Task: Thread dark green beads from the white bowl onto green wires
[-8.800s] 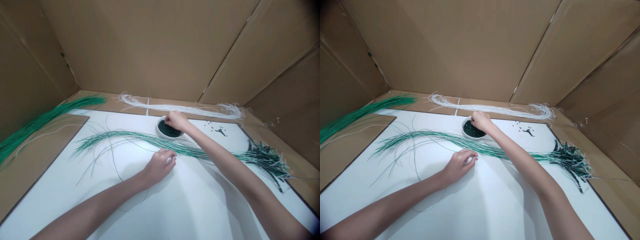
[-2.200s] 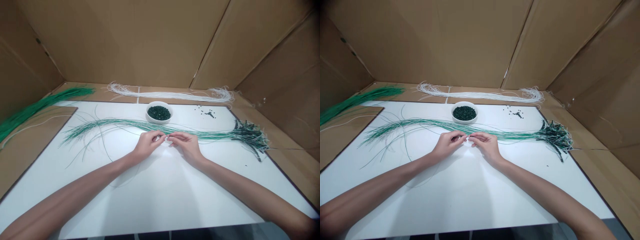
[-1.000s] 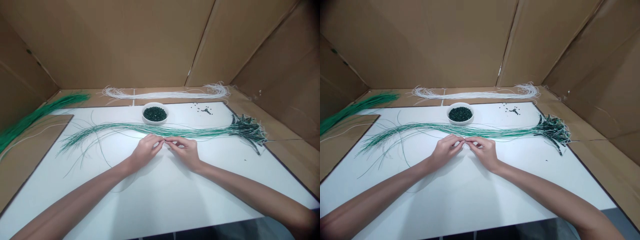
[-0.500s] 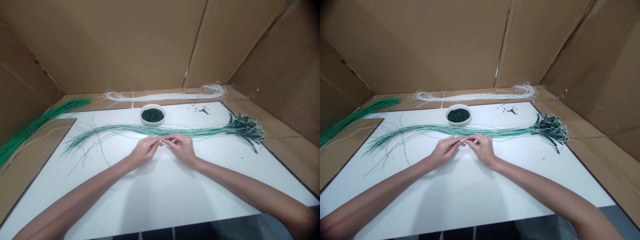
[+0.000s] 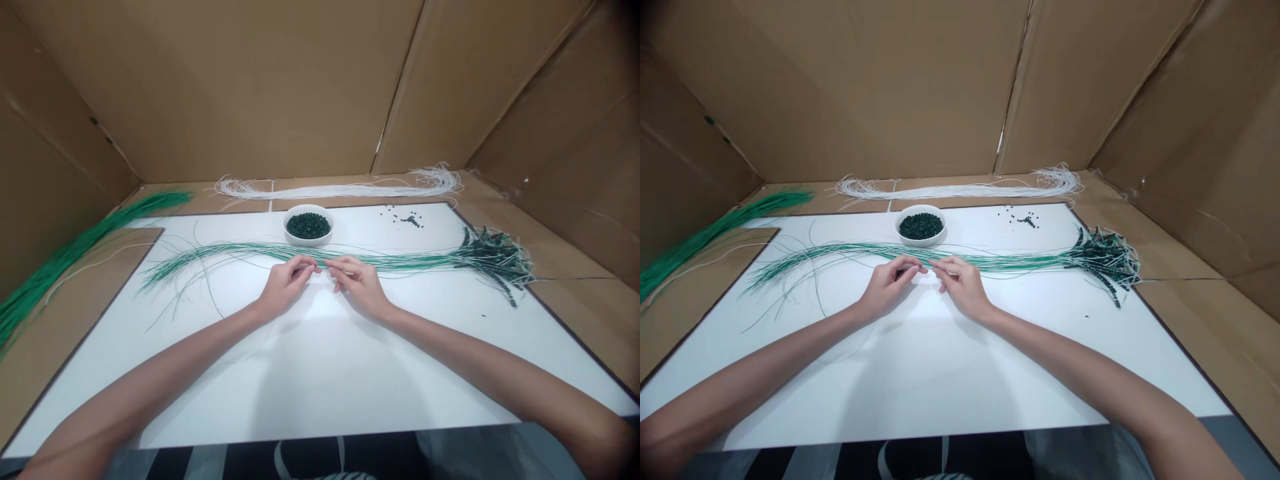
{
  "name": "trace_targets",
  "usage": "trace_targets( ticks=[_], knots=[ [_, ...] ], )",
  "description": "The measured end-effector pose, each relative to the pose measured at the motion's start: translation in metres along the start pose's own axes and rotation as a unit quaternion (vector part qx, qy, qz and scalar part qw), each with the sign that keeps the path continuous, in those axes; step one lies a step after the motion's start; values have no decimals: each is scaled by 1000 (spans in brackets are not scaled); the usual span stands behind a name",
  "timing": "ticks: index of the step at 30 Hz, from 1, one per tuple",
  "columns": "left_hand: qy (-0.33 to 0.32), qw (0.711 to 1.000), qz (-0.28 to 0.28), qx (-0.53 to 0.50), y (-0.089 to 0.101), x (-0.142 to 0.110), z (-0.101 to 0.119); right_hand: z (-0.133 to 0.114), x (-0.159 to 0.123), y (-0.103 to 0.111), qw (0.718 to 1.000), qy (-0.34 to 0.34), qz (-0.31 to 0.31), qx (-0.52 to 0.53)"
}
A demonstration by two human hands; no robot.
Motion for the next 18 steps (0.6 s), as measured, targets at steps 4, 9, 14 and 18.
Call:
trace_targets(
  ticks=[4, 9, 14, 18],
  knots=[
    [-19, 1000, 9, -11, 1, 5, -2, 4, 8, -1, 998, -37, 10, 50],
    [-30, 999, 32, -6, 9, 17, -9, 4, 27, -2, 997, -27, 37, 66],
    [-27, 998, 46, -33, 12, 20, -20, 5, 39, -9, 993, -36, 22, 113],
    [-17, 997, 38, -67, 10, 18, -23, 10, 40, -11, 986, -58, 10, 155]
  ],
)
Point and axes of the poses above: each hand's wrist, its own x-axis towards the middle knuckle, its own y-axis out of the back of the hand, z = x × y, the point moved 4 cm from there along x, towards the middle knuckle, and after that the axes turned 12 degrees about -y, right-handed, at the moved point
